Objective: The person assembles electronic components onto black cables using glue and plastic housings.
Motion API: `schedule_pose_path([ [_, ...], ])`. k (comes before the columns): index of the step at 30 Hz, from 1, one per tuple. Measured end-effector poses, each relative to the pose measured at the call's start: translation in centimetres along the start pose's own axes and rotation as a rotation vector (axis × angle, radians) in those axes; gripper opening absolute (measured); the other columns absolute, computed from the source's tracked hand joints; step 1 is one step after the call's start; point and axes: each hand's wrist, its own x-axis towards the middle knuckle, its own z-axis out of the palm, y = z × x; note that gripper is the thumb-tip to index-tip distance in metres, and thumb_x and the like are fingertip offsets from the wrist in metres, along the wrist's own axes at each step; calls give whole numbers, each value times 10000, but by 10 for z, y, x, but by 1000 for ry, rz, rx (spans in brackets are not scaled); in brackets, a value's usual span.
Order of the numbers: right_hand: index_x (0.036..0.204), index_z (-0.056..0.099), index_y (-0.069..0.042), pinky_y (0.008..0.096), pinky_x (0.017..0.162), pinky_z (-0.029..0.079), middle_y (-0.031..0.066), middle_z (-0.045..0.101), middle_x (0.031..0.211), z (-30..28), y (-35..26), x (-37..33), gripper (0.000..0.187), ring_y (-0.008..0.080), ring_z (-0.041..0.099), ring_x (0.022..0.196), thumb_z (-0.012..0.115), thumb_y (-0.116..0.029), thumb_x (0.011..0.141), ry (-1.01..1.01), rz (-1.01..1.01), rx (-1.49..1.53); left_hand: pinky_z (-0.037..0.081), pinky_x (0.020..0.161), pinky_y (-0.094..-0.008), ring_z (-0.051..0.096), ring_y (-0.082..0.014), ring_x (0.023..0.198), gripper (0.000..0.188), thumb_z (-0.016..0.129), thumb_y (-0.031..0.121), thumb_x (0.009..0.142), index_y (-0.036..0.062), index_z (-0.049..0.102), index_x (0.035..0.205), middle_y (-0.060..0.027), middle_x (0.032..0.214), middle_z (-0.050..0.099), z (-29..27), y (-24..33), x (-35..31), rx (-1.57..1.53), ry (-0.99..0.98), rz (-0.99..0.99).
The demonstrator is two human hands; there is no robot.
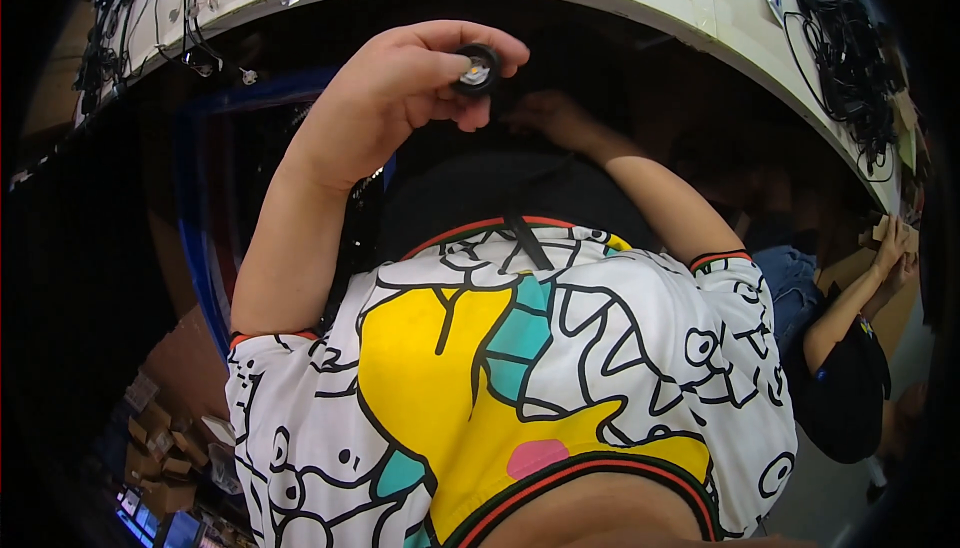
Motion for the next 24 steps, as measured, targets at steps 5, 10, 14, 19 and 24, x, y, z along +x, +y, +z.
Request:
schedule_pose_path([
  [5, 929, 614, -29, 335, 766, 447, 137, 612, 889, -7, -15, -18, 224, 241, 574, 834, 558, -209, 807, -2, -57, -285, 407, 630, -190, 501, -96, 695, 469, 530, 177, 795, -15, 437, 1213, -89, 1029, 547, 9, 2, 6, -5, 51, 176],
  [10, 984, 599, -12, 323, 747, 470, 160, 622, 882, -39, -125, -80, 270, 269, 601, 839, 560, -224, 821, -107, -194, -463, 387, 826, -237, 516, -124, 914, 290, 497, 111, 810, -26, 514, 1065, -79, 953, 569, -3, -10, 10, 291, 145, 471],
  [14, 946, 612, -3, 256, 665, 477, 90, 637, 790, -85, -193, -97, 195, 138, 602, 731, 566, -143, 818, 86, -333, -316, 387, 593, -205, 484, -112, 648, 499, 507, 451, 826, 26, 423, 1074, -66, 747, 524, 3, -39, 17, -84, 117, 514],
  [19, 890, 619, -24, 260, 639, 463, 63, 631, 748, -159, -231, -37, 183, 138, 585, 673, 554, -179, 819, 679, -475, -505, 233, 446, -172, 314, -43, 505, 555, 558, 485, 787, 47, 411, 1095, 16, 615, 409, 0, -49, 22, -116, 140, 495],
  [24, 1010, 587, -81, 338, 762, 449, 92, 607, 922, -195, -255, 47, 264, 237, 568, 878, 572, -227, 792, 815, -418, -960, 277, 489, -183, 348, -62, 560, 402, 482, 211, 865, 15, 364, 1195, -22, 696, 447, -16, -34, 17, -96, 157, 578],
])
